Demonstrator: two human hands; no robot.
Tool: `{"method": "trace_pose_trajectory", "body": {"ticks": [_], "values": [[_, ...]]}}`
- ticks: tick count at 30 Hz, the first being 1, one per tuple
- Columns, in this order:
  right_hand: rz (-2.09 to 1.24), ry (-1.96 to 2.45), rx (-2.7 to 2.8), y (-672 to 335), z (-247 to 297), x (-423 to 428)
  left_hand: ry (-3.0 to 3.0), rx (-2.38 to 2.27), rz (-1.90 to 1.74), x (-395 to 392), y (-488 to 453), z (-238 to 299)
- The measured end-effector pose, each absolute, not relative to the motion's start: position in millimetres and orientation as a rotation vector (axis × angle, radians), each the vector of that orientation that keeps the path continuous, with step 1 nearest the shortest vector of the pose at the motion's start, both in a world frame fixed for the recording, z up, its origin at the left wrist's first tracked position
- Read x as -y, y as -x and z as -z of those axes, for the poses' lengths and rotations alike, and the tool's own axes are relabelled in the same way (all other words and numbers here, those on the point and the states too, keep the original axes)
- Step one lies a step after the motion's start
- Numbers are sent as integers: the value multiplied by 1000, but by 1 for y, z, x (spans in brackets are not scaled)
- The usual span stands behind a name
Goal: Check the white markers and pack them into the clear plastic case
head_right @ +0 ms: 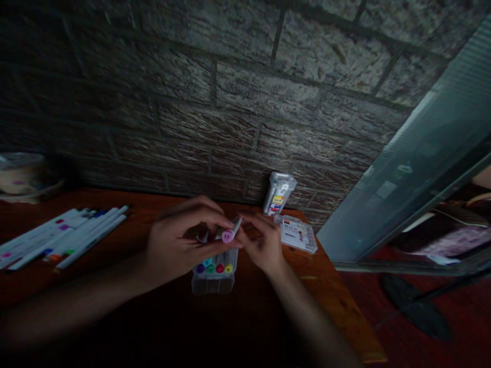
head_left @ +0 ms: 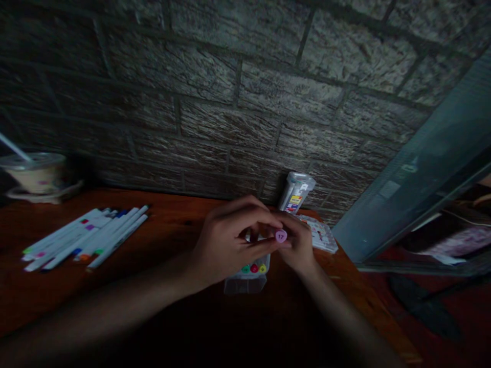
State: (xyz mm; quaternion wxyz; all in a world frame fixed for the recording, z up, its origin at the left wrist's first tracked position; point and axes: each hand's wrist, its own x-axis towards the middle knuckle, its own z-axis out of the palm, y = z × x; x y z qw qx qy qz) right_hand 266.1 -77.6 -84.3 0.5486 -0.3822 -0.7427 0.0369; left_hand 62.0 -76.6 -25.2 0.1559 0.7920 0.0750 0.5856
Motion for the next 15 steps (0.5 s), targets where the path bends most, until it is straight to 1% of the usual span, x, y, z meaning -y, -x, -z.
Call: {"method": "trace_pose_trajectory", "body": {"ticks": [15], "values": [[-80,937,1752,-271,85,78,-2337,-262,-1671,75,-59,24]]}}
